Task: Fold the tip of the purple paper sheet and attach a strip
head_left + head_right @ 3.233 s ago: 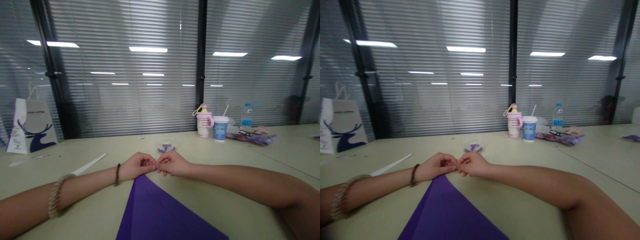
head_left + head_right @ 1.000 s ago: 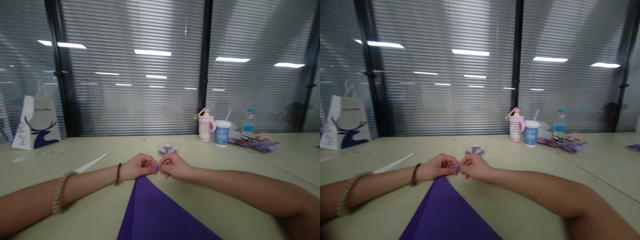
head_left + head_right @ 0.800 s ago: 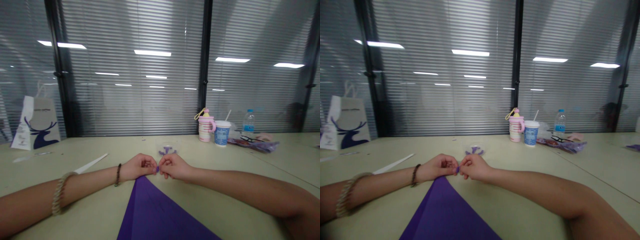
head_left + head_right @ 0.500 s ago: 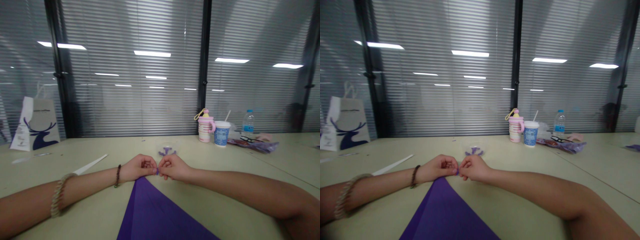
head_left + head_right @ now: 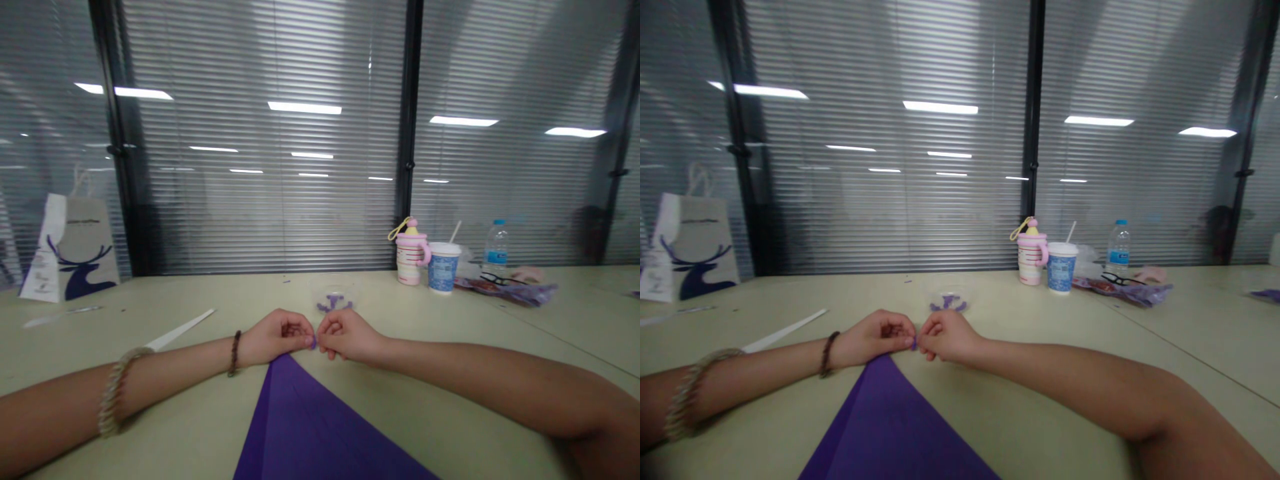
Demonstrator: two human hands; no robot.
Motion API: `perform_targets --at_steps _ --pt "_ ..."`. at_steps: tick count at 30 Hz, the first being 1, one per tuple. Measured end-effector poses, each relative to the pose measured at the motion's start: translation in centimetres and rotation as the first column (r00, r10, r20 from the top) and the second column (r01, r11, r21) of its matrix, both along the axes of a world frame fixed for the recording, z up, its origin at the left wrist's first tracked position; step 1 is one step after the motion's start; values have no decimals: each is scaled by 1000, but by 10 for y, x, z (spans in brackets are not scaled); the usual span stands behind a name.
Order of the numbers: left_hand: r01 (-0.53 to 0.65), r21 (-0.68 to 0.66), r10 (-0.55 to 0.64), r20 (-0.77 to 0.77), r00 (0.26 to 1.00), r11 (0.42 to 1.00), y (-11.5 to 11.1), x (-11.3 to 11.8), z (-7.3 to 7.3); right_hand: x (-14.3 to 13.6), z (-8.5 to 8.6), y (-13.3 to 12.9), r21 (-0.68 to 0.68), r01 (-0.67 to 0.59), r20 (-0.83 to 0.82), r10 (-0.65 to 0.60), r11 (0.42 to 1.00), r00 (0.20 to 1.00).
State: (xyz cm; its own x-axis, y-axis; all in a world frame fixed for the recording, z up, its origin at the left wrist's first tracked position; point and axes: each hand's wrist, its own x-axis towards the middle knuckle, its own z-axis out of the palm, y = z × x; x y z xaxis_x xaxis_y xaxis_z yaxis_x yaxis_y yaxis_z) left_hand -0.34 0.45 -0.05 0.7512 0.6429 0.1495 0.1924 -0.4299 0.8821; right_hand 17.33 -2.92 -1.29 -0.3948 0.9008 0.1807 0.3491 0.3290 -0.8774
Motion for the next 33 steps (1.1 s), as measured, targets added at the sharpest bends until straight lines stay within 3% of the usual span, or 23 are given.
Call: perform_targets --at_steps 17,28,33 --pt "98 85 -93 -63 994 991 -1 0 1 0 -2 2 -6 -83 -93 82 997 992" --pt "64 77 -55 -110 992 995 0 0 0 -2 1 -2 23 1 -41 0 1000 999" --pt "115 279 -50 -229 972 953 -9 -3 4 -1 5 -5 106 7 -70 0 994 998"
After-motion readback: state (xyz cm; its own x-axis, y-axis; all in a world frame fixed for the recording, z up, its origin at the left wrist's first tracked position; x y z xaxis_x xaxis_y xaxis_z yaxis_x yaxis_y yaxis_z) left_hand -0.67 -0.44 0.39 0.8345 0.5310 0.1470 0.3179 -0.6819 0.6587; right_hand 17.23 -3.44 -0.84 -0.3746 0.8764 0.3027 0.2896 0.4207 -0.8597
